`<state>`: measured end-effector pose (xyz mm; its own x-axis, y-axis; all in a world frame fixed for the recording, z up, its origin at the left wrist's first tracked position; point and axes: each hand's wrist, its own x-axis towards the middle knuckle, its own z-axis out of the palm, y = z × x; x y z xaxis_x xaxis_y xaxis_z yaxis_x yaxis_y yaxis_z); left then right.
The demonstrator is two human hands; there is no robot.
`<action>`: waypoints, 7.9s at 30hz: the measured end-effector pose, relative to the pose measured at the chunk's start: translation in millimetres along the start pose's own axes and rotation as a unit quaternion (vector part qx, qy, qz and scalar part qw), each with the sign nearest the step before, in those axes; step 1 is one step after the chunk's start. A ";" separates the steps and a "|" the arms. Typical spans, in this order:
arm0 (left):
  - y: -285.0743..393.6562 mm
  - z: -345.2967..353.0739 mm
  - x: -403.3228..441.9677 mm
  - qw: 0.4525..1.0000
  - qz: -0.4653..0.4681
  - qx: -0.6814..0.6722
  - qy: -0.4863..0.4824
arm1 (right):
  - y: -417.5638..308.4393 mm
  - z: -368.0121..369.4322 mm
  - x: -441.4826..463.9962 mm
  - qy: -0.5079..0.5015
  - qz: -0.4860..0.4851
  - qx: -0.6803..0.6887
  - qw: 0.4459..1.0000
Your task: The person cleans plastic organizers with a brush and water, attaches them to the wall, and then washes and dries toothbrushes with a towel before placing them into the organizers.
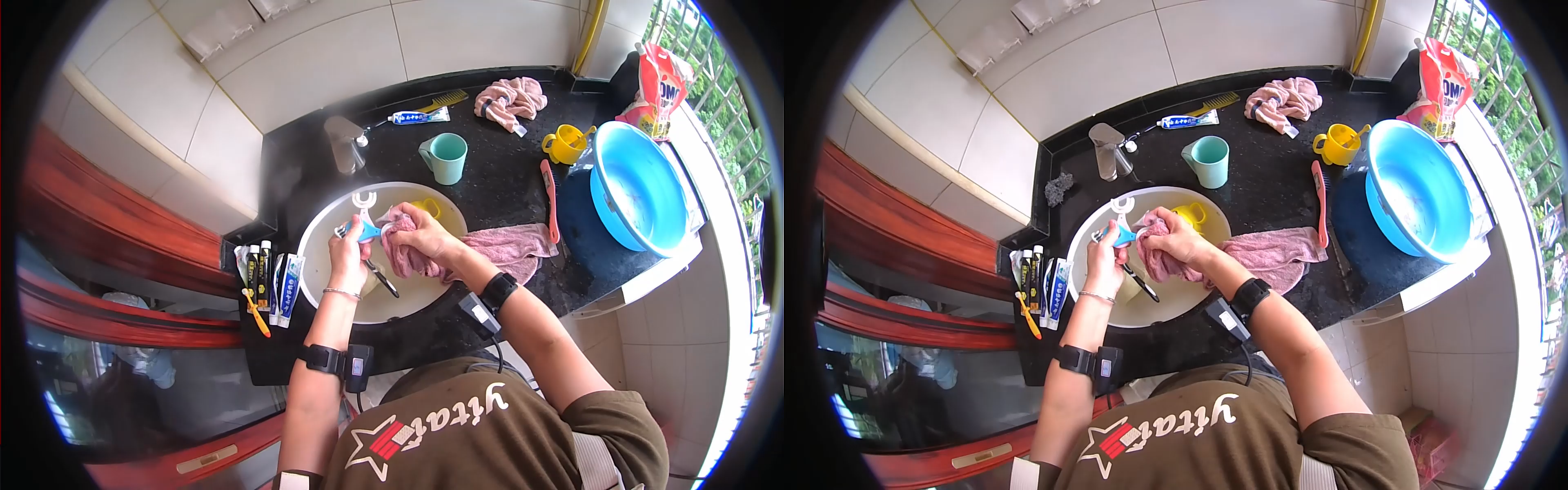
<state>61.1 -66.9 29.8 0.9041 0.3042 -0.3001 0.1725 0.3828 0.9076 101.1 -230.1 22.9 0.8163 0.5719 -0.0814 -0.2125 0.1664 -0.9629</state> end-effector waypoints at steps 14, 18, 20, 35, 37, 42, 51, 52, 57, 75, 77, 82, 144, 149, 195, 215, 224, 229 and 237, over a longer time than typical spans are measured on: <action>2.5 -5.4 -7.8 0.983 -0.112 -0.018 -0.141 | -8.9 -9.1 6.4 0.020 -0.027 0.214 0.976; 32.6 6.2 -23.9 0.904 0.143 0.384 -0.121 | -28.6 -18.1 10.9 -0.053 -0.025 -0.221 0.974; 33.9 0.9 -22.2 0.805 0.262 0.514 -0.140 | -31.4 -18.9 10.8 -0.072 -0.024 -0.261 0.962; 36.3 20.4 -41.5 0.681 0.457 0.563 -0.101 | -0.9 -17.5 7.8 -0.058 0.008 -0.025 0.998; 38.3 24.0 -45.4 0.686 0.431 0.579 -0.088 | -8.4 -13.1 0.2 -0.058 0.008 -0.001 0.998; 45.9 28.2 -45.1 0.716 0.276 0.635 -0.084 | -15.9 -2.7 -7.2 0.048 -0.086 -0.167 0.981; 31.5 6.9 -31.4 0.828 0.142 0.519 -0.157 | -8.6 -8.7 11.0 0.037 -0.195 -0.465 0.863; 28.3 4.4 -28.6 0.835 0.128 0.509 -0.166 | -10.4 -8.7 10.6 0.039 -0.193 -0.466 0.863; 30.1 -2.2 -21.9 0.778 0.127 0.592 -0.167 | -15.8 -2.4 7.9 0.044 -0.135 -0.540 0.829; 10.9 -17.0 -20.8 0.887 0.139 0.404 -0.175 | 16.5 -31.5 6.7 0.072 0.062 0.198 0.976; 18.9 -16.7 -24.7 0.967 -0.032 0.192 -0.164 | -4.0 -29.5 -3.1 0.019 0.092 0.287 0.953; 10.1 -4.1 -26.9 0.947 0.072 0.284 -0.135 | -10.9 -6.1 2.6 0.001 -0.036 -0.258 0.965; 38.0 -56.8 39.2 0.979 0.010 0.201 -0.019 | -11.4 -131.2 -51.7 0.142 0.046 -0.620 0.771; 48.2 -74.9 53.7 0.967 0.069 0.242 0.043 | -43.5 -137.3 -68.4 0.214 0.164 -0.747 0.608; 28.2 -74.1 27.3 0.794 -0.280 -0.484 -0.237 | -50.6 64.5 79.0 -0.070 -0.265 -0.266 0.924; 17.8 -42.9 20.0 0.803 -0.327 -0.441 -0.230 | -13.8 47.3 67.6 0.086 -0.176 -0.285 0.938; 14.4 -55.9 29.8 0.756 -0.331 -0.532 -0.191 | -11.9 47.1 54.8 0.015 -0.196 -0.249 0.948; 4.3 -62.6 44.9 0.823 -0.310 -0.461 -0.114 | -7.2 18.4 87.8 -0.039 -0.087 -0.401 0.911; -16.9 -63.6 95.1 0.967 -0.177 -0.172 0.065 | -62.7 10.4 158.3 0.089 0.064 0.338 0.935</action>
<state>119.3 11.1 -32.8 0.7515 0.2003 -0.6287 0.3008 0.7440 0.5966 238.0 -141.7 73.0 0.8243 0.4897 -0.2842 -0.5567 0.6094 -0.5646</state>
